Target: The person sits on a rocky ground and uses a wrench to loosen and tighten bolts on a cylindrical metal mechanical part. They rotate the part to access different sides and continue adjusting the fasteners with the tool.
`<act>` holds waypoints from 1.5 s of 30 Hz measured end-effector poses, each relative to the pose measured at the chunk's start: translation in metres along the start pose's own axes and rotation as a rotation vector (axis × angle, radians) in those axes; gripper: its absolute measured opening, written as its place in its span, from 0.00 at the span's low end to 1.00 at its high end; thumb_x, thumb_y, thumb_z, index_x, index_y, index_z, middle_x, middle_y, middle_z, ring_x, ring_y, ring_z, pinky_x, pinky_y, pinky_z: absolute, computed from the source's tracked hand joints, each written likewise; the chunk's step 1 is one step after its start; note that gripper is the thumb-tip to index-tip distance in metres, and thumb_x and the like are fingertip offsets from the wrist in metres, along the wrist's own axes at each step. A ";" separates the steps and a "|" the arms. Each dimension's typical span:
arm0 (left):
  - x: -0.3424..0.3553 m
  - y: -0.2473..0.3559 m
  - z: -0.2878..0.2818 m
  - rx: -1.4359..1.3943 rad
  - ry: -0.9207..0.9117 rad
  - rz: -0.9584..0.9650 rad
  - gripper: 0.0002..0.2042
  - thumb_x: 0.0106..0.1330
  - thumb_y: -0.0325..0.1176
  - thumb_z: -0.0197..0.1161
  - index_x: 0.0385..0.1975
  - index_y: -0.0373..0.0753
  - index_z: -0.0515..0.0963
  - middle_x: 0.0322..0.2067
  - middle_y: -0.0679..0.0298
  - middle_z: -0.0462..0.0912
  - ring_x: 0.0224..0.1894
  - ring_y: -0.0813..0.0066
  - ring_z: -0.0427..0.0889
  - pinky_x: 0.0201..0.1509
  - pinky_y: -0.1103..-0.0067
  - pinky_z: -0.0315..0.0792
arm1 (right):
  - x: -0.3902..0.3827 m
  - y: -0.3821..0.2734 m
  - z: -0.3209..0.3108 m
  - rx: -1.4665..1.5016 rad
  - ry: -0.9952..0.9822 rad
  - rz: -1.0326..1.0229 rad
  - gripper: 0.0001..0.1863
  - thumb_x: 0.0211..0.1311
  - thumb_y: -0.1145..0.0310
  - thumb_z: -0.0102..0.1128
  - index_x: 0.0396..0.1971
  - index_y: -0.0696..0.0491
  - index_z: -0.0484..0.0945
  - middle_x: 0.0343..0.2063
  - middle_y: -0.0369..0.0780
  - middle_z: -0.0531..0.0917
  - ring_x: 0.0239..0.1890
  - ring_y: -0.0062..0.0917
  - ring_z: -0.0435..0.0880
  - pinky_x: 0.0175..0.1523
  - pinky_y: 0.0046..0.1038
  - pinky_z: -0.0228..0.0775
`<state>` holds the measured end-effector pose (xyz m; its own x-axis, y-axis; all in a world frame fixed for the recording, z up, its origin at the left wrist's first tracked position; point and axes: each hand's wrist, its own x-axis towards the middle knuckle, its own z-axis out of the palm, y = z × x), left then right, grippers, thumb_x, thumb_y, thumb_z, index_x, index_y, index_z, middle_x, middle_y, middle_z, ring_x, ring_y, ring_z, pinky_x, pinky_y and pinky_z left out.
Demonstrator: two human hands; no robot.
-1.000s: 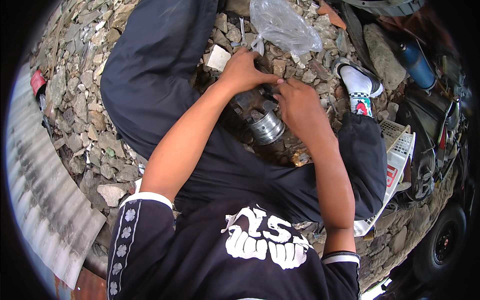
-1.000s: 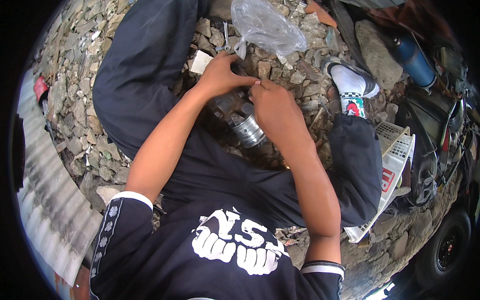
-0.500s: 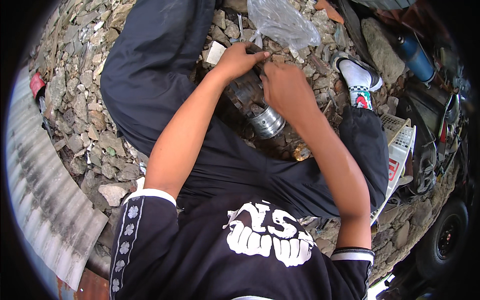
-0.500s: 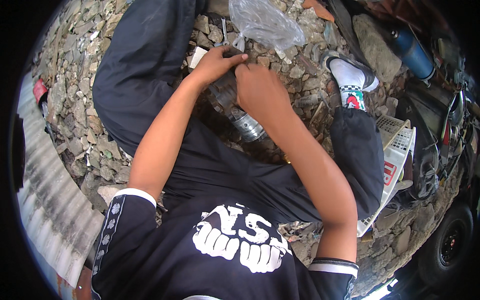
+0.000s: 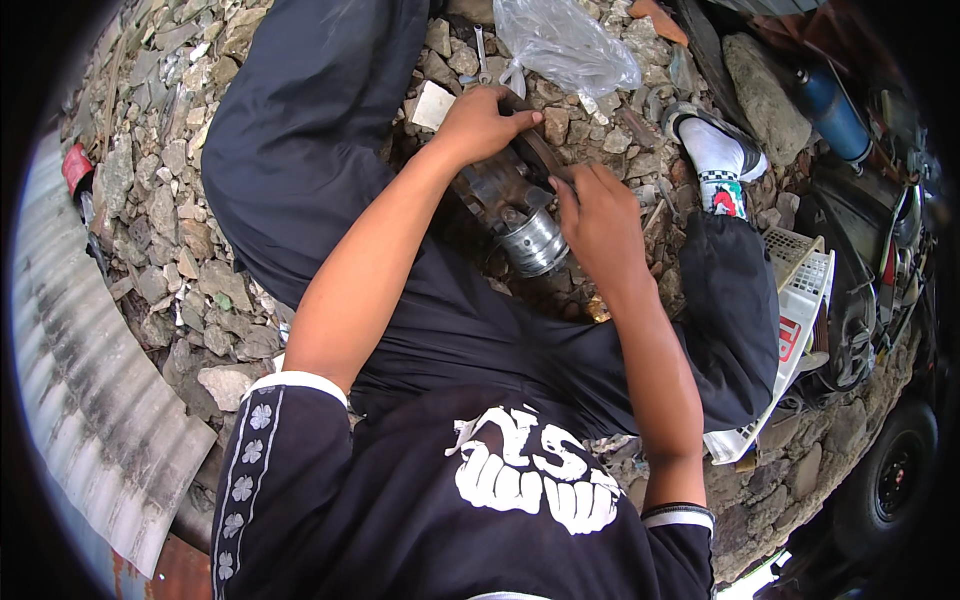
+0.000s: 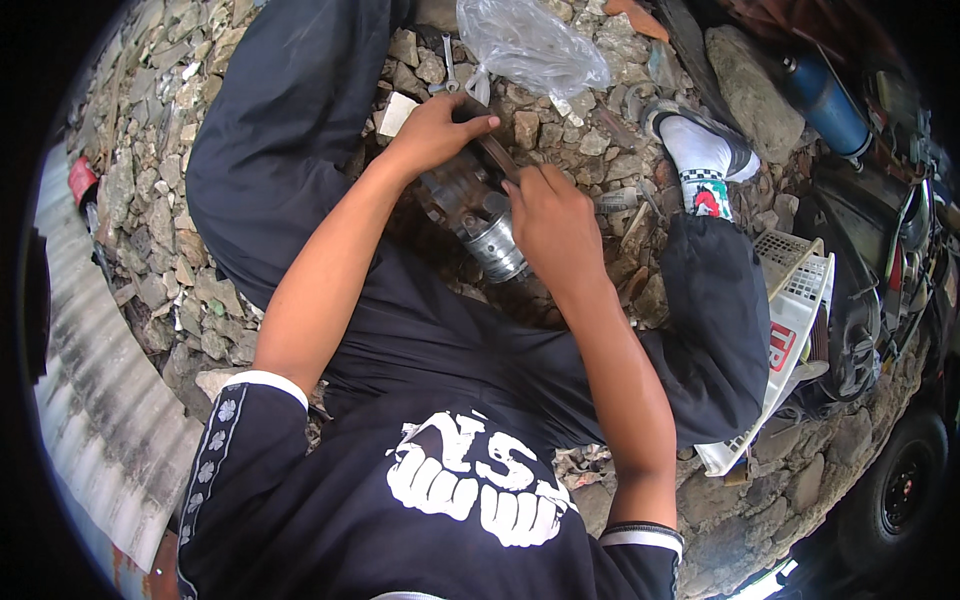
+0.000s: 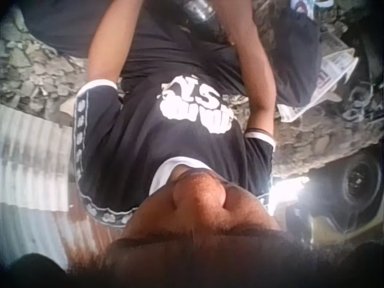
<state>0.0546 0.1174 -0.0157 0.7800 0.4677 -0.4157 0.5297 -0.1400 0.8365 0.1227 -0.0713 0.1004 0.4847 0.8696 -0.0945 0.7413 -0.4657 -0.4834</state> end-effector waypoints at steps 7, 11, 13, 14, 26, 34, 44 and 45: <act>-0.006 0.009 -0.005 -0.065 -0.044 -0.030 0.32 0.61 0.54 0.73 0.48 0.24 0.83 0.44 0.39 0.87 0.51 0.46 0.86 0.58 0.64 0.77 | -0.005 -0.014 -0.001 -0.118 -0.082 0.067 0.07 0.71 0.70 0.59 0.37 0.58 0.80 0.31 0.48 0.80 0.34 0.49 0.85 0.39 0.43 0.78; -0.002 0.002 0.000 -0.005 0.007 0.012 0.32 0.61 0.54 0.73 0.46 0.24 0.83 0.44 0.38 0.87 0.50 0.45 0.86 0.58 0.63 0.77 | -0.043 0.014 0.022 0.008 0.093 0.023 0.08 0.68 0.72 0.62 0.44 0.58 0.83 0.32 0.48 0.81 0.33 0.47 0.85 0.39 0.42 0.78; -0.002 0.002 0.000 0.006 0.008 0.014 0.31 0.61 0.54 0.73 0.45 0.24 0.84 0.44 0.38 0.87 0.50 0.45 0.86 0.57 0.63 0.77 | -0.047 0.018 0.025 0.056 0.124 0.011 0.10 0.68 0.73 0.63 0.46 0.58 0.84 0.33 0.48 0.82 0.33 0.46 0.84 0.39 0.42 0.78; -0.002 0.001 0.001 0.000 0.007 0.009 0.31 0.61 0.54 0.73 0.45 0.24 0.84 0.43 0.38 0.87 0.50 0.45 0.86 0.57 0.63 0.77 | -0.046 0.020 0.023 0.063 0.108 0.012 0.10 0.67 0.73 0.63 0.46 0.58 0.84 0.33 0.48 0.82 0.33 0.46 0.84 0.40 0.42 0.78; -0.004 0.004 0.000 -0.019 0.023 0.015 0.29 0.61 0.52 0.73 0.40 0.24 0.85 0.38 0.40 0.87 0.46 0.46 0.87 0.54 0.63 0.78 | -0.019 0.008 0.001 0.039 -0.070 -0.006 0.09 0.68 0.73 0.62 0.44 0.59 0.85 0.35 0.48 0.84 0.37 0.47 0.86 0.43 0.42 0.80; -0.003 0.004 0.001 -0.008 0.027 0.037 0.29 0.61 0.53 0.72 0.39 0.24 0.84 0.38 0.39 0.87 0.47 0.44 0.87 0.55 0.61 0.77 | -0.038 0.013 0.014 0.167 0.075 0.065 0.09 0.67 0.74 0.63 0.44 0.60 0.85 0.32 0.48 0.84 0.34 0.46 0.85 0.40 0.41 0.78; -0.002 0.002 0.002 0.006 0.031 0.034 0.30 0.62 0.54 0.71 0.40 0.24 0.84 0.39 0.37 0.86 0.48 0.42 0.86 0.55 0.60 0.77 | -0.022 0.000 0.003 0.102 -0.004 0.109 0.09 0.68 0.74 0.61 0.42 0.60 0.85 0.31 0.51 0.84 0.35 0.49 0.84 0.42 0.44 0.77; -0.002 0.001 0.003 -0.005 0.026 0.030 0.30 0.62 0.54 0.71 0.40 0.24 0.84 0.39 0.37 0.86 0.48 0.42 0.86 0.55 0.60 0.77 | -0.027 0.001 0.004 0.104 0.011 0.106 0.09 0.68 0.74 0.61 0.43 0.60 0.85 0.31 0.51 0.84 0.35 0.49 0.84 0.42 0.43 0.76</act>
<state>0.0542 0.1139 -0.0147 0.7866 0.4861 -0.3807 0.5042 -0.1500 0.8504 0.1086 -0.0941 0.0986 0.5634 0.8141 -0.1408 0.6334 -0.5351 -0.5590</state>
